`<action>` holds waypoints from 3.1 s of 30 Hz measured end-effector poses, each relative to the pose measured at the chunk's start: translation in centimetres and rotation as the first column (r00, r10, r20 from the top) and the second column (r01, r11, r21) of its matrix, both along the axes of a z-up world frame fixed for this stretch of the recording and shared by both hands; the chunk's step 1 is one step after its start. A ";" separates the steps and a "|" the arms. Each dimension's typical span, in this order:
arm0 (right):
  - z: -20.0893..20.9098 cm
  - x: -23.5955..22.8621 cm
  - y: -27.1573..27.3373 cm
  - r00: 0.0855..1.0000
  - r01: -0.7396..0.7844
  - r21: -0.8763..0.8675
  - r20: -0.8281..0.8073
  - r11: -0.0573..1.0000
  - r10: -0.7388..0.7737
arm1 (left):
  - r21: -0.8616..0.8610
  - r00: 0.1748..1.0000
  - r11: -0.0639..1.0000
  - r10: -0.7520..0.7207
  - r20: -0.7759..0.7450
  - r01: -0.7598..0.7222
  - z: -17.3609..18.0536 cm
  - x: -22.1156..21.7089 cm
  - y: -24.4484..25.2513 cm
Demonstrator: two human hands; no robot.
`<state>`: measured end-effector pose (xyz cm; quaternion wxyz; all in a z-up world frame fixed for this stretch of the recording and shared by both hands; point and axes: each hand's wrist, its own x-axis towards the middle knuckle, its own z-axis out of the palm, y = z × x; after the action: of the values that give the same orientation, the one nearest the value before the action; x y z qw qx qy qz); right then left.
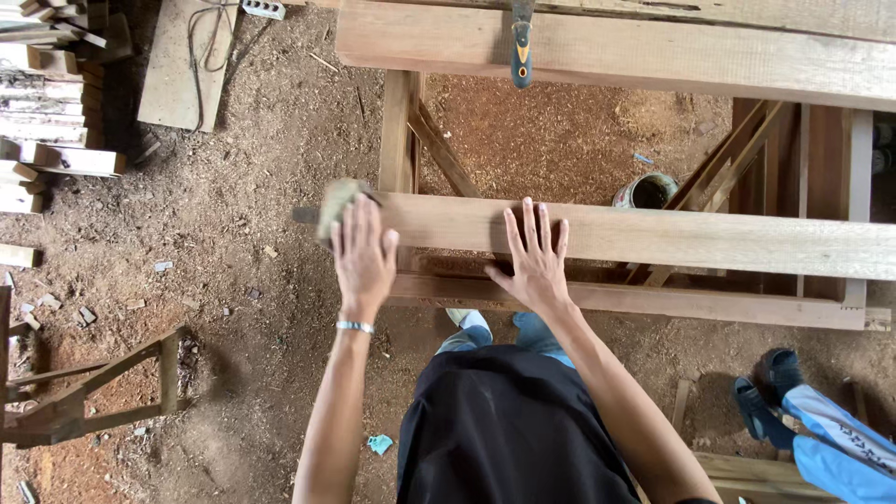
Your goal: The person sands a long wooden plank by hand using a piece of sandpaper, moving it back and forth across the surface and along the edges.
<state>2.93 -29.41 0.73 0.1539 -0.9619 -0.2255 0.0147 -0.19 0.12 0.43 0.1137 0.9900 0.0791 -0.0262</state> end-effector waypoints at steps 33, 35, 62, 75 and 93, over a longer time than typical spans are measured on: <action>-1.1 -0.5 -0.3 1.000 0.016 -0.004 0.020 1.000 -0.016 | -0.049 0.957 0.957 -0.283 0.063 0.286 -0.9 -1.7 -6.9; -0.8 -0.3 -0.2 1.000 0.025 -0.042 -0.014 0.999 -0.026 | -0.006 0.979 0.979 -0.203 0.001 0.203 -0.7 -1.4 -3.7; -2.6 -3.2 -23.0 0.822 0.541 0.234 0.056 0.808 -0.566 | 0.019 0.953 0.966 -0.257 0.159 0.257 0.1 0.8 -11.9; -1.3 -3.2 -25.3 0.934 0.356 0.026 -0.045 0.934 -0.355 | 0.011 0.793 0.816 -0.565 0.228 0.578 2.1 1.0 -29.3; -2.4 -3.3 -27.6 0.958 0.253 0.031 -0.145 0.967 -0.246 | -0.072 0.885 0.892 -0.428 0.184 0.447 0.0 0.8 -32.4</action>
<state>-0.36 -57.01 -1.68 0.1938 -0.9751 -0.0913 0.0572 0.59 -32.31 0.41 0.1664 0.9731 -0.1575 0.0253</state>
